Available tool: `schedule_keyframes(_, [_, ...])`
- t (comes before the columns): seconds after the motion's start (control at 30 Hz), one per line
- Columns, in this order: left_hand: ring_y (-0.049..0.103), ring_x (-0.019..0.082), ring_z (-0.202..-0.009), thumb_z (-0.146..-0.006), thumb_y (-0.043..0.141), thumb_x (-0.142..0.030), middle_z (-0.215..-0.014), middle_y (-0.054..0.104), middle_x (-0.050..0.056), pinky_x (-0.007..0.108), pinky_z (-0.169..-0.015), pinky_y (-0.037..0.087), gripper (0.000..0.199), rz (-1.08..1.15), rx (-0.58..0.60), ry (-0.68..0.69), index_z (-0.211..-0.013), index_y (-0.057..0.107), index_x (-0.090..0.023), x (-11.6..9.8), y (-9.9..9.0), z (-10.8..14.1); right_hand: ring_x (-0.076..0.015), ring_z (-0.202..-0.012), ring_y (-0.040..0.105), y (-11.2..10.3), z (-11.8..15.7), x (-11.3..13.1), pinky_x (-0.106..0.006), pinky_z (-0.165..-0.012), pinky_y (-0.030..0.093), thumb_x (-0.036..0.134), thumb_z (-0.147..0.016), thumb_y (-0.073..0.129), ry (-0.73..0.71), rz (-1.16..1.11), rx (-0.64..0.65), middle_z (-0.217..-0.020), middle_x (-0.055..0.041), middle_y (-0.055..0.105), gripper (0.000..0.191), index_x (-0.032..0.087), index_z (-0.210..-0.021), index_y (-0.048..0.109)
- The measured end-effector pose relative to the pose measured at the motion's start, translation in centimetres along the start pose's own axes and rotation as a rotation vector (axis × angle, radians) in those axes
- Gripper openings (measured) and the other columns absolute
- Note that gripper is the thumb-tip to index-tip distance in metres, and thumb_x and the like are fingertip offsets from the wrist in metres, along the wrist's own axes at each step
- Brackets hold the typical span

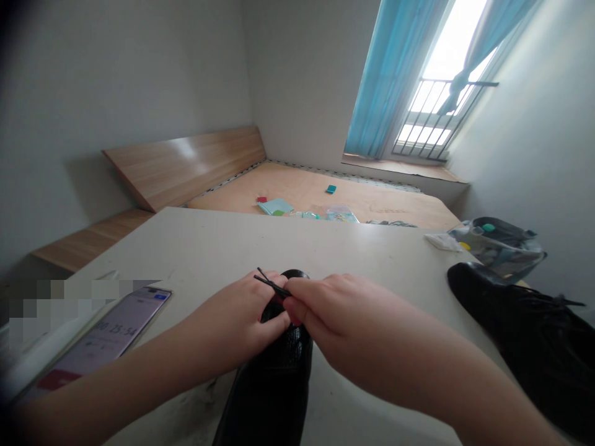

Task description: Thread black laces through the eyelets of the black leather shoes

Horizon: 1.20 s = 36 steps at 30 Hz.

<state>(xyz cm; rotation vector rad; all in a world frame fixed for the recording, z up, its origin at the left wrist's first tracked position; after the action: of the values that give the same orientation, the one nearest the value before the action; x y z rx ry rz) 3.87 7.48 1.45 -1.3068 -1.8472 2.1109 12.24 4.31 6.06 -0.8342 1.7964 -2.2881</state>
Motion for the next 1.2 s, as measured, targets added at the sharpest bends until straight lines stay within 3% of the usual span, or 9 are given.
schedule_keyframes(0.5, [0.057,0.028,-0.103,-0.088,0.046,-0.023,-0.1,0.066,0.011,0.045,-0.095,0.046,0.021,-0.053,-0.022,0.019,-0.092,0.065,-0.015,-0.4,0.7,-0.1,-0.0117,-0.061,0.048,-0.2,-0.2,-0.1,-0.025,-0.056,0.031,0.018,-0.098,0.04,0.046,-0.029,0.011,-0.066,0.0025,0.055,0.025,0.02,-0.076,0.051])
schedule_keyframes(0.73, [0.052,0.03,-0.109,-0.09,0.042,-0.021,-0.108,0.063,0.013,0.049,-0.099,0.042,0.024,-0.033,0.025,0.07,-0.09,0.065,-0.014,-0.3,2.0,-0.8,-0.0107,-0.058,0.045,0.3,-0.5,-1.0,-0.024,-0.056,0.03,0.024,-0.1,0.038,-0.024,-0.072,-0.029,-0.062,0.0048,0.051,0.025,0.022,-0.078,0.049])
schedule_keyframes(0.83, [0.052,0.027,-0.107,-0.087,0.042,-0.018,-0.106,0.062,0.01,0.044,-0.099,0.042,0.019,0.007,0.032,0.087,-0.086,0.06,-0.016,-0.4,1.7,-1.0,-0.0109,-0.059,0.045,0.3,-0.6,-1.4,-0.025,-0.056,0.029,0.026,-0.1,0.039,-0.02,-0.069,-0.039,-0.062,0.0046,0.051,0.024,0.022,-0.08,0.051])
schedule_keyframes(0.97, [0.058,0.022,-0.095,-0.084,0.041,-0.018,-0.097,0.064,0.005,0.036,-0.088,0.047,0.015,0.062,0.112,0.109,-0.078,0.054,-0.02,-1.0,0.6,-0.5,-0.0111,-0.061,0.046,0.2,-0.4,-1.6,-0.026,-0.056,0.03,0.032,-0.101,0.038,-0.006,-0.135,0.011,-0.065,0.0043,0.053,0.026,0.023,-0.084,0.055])
schedule_keyframes(1.1, [0.06,0.021,-0.078,-0.074,0.055,-0.032,-0.09,0.064,0.002,0.031,-0.065,0.047,0.014,0.114,0.245,0.081,-0.085,0.057,-0.022,-1.1,0.3,0.5,-0.0108,-0.064,0.05,0.8,-0.5,-2.1,-0.024,-0.057,0.036,0.041,-0.101,0.038,0.013,-0.324,0.083,-0.07,0.0031,0.055,0.033,0.021,-0.082,0.057])
schedule_keyframes(1.2, [0.061,0.023,-0.08,-0.07,0.062,-0.034,-0.093,0.066,0.004,0.032,-0.068,0.048,0.023,0.098,0.202,0.085,-0.089,0.06,-0.021,-0.9,0.2,0.6,-0.0113,-0.065,0.05,1.0,-0.9,-2.2,-0.024,-0.054,0.036,0.043,-0.1,0.038,0.031,-0.415,0.072,-0.072,0.0023,0.055,0.034,0.021,-0.083,0.056])
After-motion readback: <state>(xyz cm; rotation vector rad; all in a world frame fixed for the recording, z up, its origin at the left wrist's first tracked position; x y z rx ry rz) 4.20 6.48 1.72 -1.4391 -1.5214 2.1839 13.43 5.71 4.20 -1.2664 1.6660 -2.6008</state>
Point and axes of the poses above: each hand's wrist, its own z-axis away from the middle knuckle, its own y-axis out of the palm, x = y × z, the point moved 8 cm from there along -z, towards the middle knuckle
